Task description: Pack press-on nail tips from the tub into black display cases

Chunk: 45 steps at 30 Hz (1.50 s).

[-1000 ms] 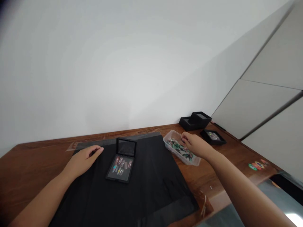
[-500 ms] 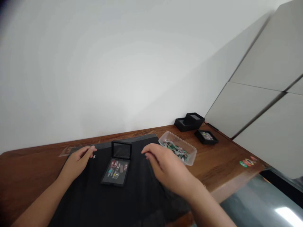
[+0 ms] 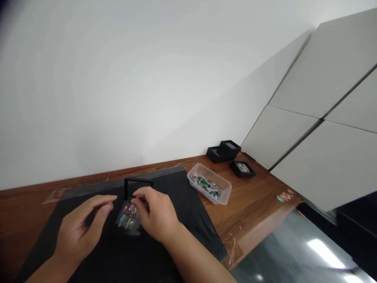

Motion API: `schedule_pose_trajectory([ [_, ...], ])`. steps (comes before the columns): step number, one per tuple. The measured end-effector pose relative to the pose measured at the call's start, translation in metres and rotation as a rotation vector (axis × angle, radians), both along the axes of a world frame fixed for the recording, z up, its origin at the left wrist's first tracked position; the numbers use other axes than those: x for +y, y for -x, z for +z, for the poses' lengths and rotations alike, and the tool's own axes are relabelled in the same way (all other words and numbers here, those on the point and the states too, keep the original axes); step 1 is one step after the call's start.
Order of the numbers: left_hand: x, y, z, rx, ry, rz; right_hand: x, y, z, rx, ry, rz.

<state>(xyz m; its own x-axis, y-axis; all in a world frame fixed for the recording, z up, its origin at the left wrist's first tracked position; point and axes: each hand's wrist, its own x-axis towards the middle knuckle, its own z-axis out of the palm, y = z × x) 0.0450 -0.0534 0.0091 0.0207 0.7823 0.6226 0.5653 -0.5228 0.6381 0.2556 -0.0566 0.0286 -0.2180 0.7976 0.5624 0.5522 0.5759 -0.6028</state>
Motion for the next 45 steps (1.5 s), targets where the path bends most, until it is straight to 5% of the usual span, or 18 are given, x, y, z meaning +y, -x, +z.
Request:
schedule_pose_trajectory([
  [10,0.004,-0.015,-0.008,-0.05,0.061,-0.238,-0.007,0.008,-0.007,-0.015,-0.288,0.041],
  [15,0.005,-0.013,-0.002,-0.135,0.109,-0.23,-0.008,0.011,-0.01,-0.013,-0.415,0.035],
  [23,0.003,-0.01,0.01,-0.335,0.335,-0.238,-0.01,0.007,-0.01,0.017,-0.317,0.064],
  [34,0.01,-0.01,0.002,-0.487,0.528,-0.448,0.002,0.004,-0.014,0.222,-0.219,0.277],
  [45,0.005,-0.016,0.0,-0.533,0.569,-0.509,-0.003,0.01,-0.016,0.19,-0.332,0.158],
])
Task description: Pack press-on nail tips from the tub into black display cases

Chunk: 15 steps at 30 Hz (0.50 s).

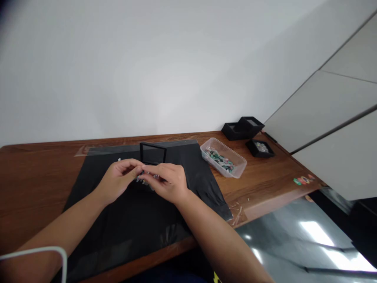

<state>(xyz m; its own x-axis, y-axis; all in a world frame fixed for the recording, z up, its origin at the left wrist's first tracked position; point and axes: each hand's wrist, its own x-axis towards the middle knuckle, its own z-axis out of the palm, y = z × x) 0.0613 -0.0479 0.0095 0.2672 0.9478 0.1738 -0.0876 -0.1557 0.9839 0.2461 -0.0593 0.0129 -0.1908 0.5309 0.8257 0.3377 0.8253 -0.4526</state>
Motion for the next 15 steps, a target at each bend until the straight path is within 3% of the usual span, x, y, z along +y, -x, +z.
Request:
schedule_pose_trajectory([
  [7,-0.0001,-0.0022,-0.0019,-0.015,0.01,0.016,-0.0021,0.0007,-0.0011,-0.074,-0.026,-0.06],
  [15,0.0021,0.0026,-0.0019,0.049,-0.021,0.062,-0.0005,0.0024,-0.008,-0.13,0.211,-0.041],
])
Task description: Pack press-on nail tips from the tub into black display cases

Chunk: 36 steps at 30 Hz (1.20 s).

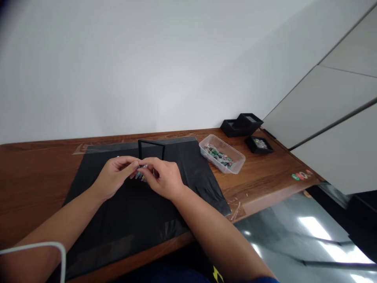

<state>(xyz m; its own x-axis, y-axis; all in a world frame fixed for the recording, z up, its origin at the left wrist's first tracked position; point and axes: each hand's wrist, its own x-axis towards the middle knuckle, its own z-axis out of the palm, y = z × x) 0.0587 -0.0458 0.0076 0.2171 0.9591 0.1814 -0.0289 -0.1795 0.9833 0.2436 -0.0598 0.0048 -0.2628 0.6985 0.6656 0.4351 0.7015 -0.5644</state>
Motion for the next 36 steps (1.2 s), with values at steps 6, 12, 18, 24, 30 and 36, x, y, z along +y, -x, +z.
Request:
schedule_pose_trajectory([
  [6,0.0,0.008,0.006,0.169,-0.082,0.048,0.001,-0.007,0.002,0.111,0.17,0.017],
  [12,0.011,0.029,0.001,0.758,-0.556,-0.022,0.01,-0.023,0.005,0.157,0.183,-0.05],
  [18,0.014,0.035,-0.011,0.973,-0.574,-0.061,0.016,-0.032,0.003,-0.135,0.355,0.045],
  [24,0.019,0.042,-0.007,0.905,-0.598,-0.03,0.016,-0.032,0.003,-0.238,0.393,0.188],
  [30,0.026,0.048,-0.007,0.865,-0.549,-0.033,0.016,-0.03,0.0,-0.246,0.393,0.205],
  [36,0.03,0.05,-0.016,0.854,-0.522,-0.042,0.016,-0.028,-0.003,-0.272,0.392,0.21],
])
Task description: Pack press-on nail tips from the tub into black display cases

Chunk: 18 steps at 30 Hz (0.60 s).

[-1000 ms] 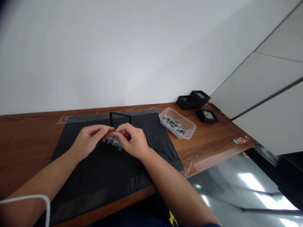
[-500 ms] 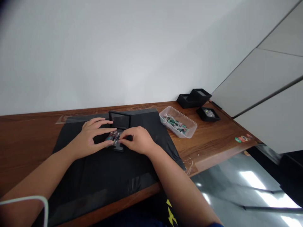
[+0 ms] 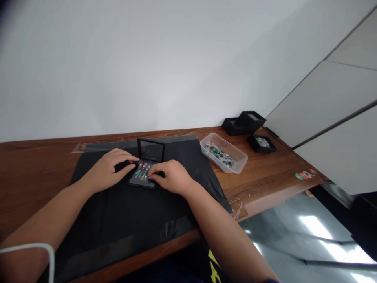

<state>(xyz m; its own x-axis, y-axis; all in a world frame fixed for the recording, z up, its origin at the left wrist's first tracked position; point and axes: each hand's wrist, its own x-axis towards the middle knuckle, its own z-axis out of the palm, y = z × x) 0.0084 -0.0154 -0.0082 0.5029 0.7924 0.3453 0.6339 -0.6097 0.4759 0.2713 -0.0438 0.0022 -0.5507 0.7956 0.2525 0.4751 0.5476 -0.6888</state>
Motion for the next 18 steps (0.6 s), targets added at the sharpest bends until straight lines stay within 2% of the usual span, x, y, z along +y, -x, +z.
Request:
schedule_pose_trajectory([
  [6,0.0,0.0,-0.001,-0.004,0.038,0.019,-0.001,-0.001,0.002,0.013,-0.008,0.002],
  [18,0.0,0.0,-0.005,-0.015,0.106,0.054,0.001,-0.012,0.016,0.024,-0.052,-0.111],
])
